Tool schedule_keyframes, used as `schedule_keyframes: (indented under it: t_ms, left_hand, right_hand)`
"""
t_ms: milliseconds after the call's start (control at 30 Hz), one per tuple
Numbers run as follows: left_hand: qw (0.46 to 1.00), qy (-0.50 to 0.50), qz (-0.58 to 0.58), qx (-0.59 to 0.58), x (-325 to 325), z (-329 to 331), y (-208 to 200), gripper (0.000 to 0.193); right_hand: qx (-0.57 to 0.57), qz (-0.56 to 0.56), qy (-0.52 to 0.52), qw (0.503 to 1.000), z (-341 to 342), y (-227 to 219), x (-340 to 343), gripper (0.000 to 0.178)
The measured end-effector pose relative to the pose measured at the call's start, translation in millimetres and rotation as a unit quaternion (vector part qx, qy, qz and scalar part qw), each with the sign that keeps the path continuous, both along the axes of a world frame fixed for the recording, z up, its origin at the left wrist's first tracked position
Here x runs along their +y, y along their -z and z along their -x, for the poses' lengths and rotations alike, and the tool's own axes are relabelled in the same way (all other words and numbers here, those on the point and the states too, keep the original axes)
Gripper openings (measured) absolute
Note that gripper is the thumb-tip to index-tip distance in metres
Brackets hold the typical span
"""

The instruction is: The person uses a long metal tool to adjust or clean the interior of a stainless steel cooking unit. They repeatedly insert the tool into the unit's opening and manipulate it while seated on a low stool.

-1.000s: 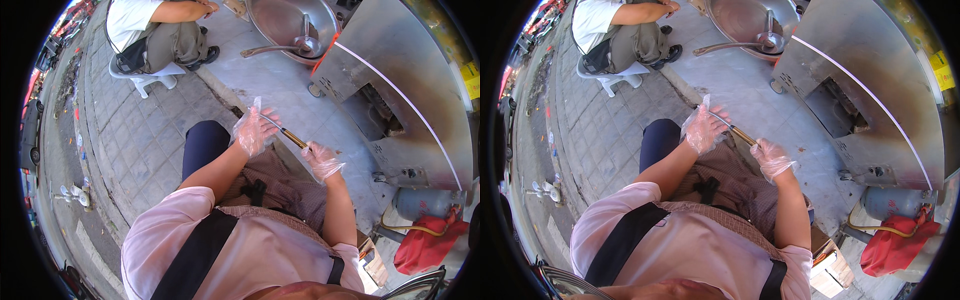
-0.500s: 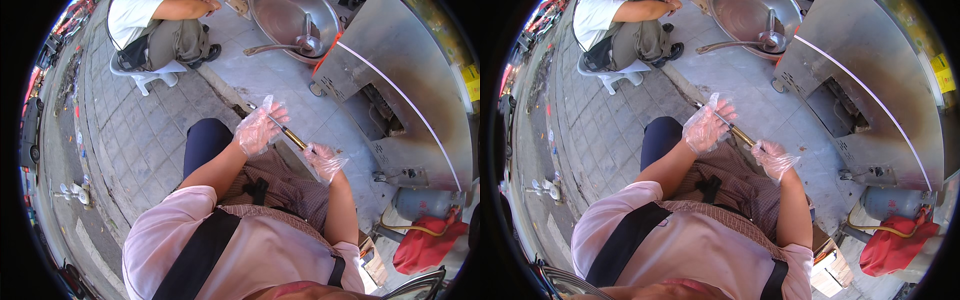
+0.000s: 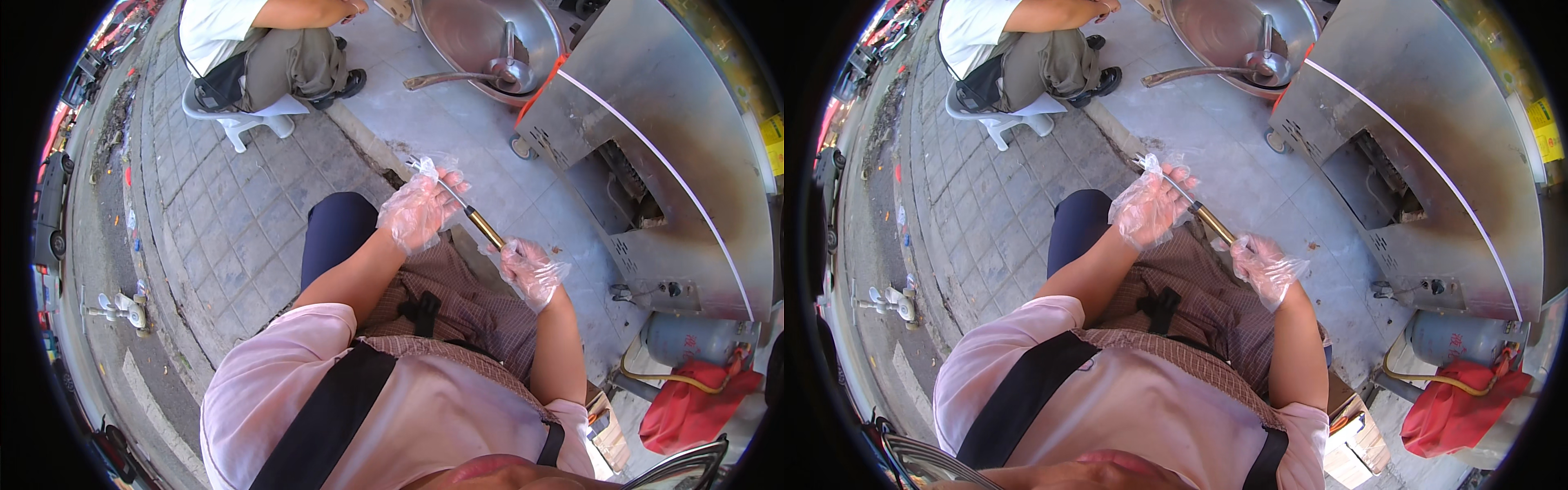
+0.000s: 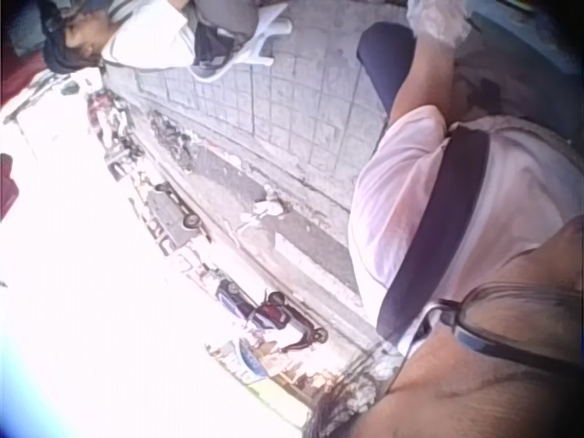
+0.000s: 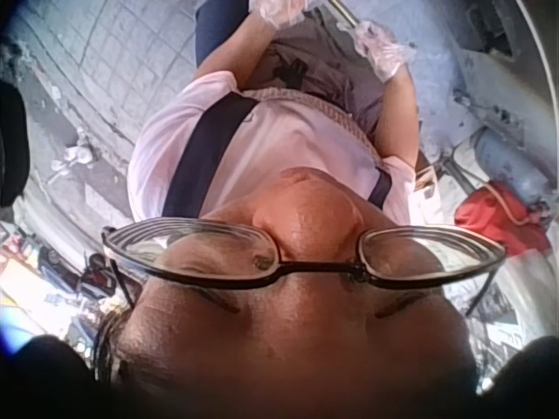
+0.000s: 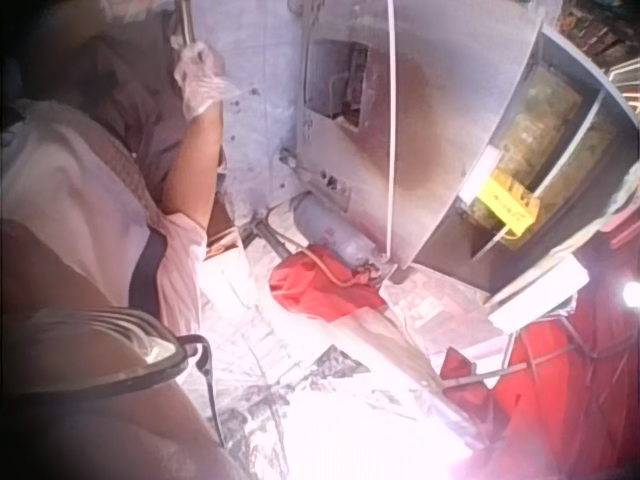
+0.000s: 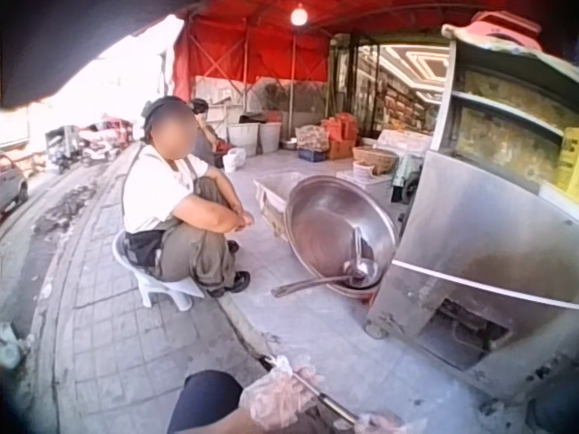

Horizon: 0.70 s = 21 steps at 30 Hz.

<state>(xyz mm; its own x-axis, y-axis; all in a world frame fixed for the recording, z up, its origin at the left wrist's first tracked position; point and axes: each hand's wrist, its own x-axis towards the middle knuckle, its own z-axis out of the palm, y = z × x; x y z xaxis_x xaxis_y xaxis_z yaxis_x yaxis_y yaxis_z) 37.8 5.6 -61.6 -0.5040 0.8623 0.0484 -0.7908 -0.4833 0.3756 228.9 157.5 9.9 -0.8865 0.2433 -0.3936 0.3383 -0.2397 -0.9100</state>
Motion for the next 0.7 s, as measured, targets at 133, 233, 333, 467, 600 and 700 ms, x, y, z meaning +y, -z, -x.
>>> schedule_keyframes:
  t_ms: [133, 233, 333, 467, 600, 700]
  left_hand:
    - [1.0, -0.012, 0.025, -0.011, 2.0, 1.2, 4.9, 0.023]
    - [1.0, -0.019, 0.016, -0.011, 2.3, 0.9, 5.5, 0.023]
    - [1.0, -0.008, 0.004, -0.003, 2.6, 1.0, 4.8, 0.023]
    - [1.0, 0.006, -0.022, 0.012, 3.9, 1.1, 5.5, 0.023]
    - [0.999, 0.013, -0.04, 0.03, 6.0, 0.2, 5.8, 0.023]
    - [1.0, 0.005, 0.012, 0.01, 4.6, -3.5, 2.0, 0.026]
  right_hand:
    - [-0.037, -0.035, -0.002, 0.999, 1.0, 2.0, -0.4, 0.019]
    - [-0.024, -0.01, -0.008, 1.0, 0.1, 3.7, -1.3, 0.02]
    - [-0.011, 0.004, -0.007, 1.0, -1.2, 7.0, -0.8, 0.022]
    - [-0.012, 0.019, -0.01, 1.0, -2.8, 10.8, 1.7, 0.023]
    - [-0.016, 0.017, -0.012, 1.0, -2.5, 8.9, 1.7, 0.024]
    - [-0.026, -0.004, -0.011, 1.0, -3.5, 2.9, -1.1, 0.026]
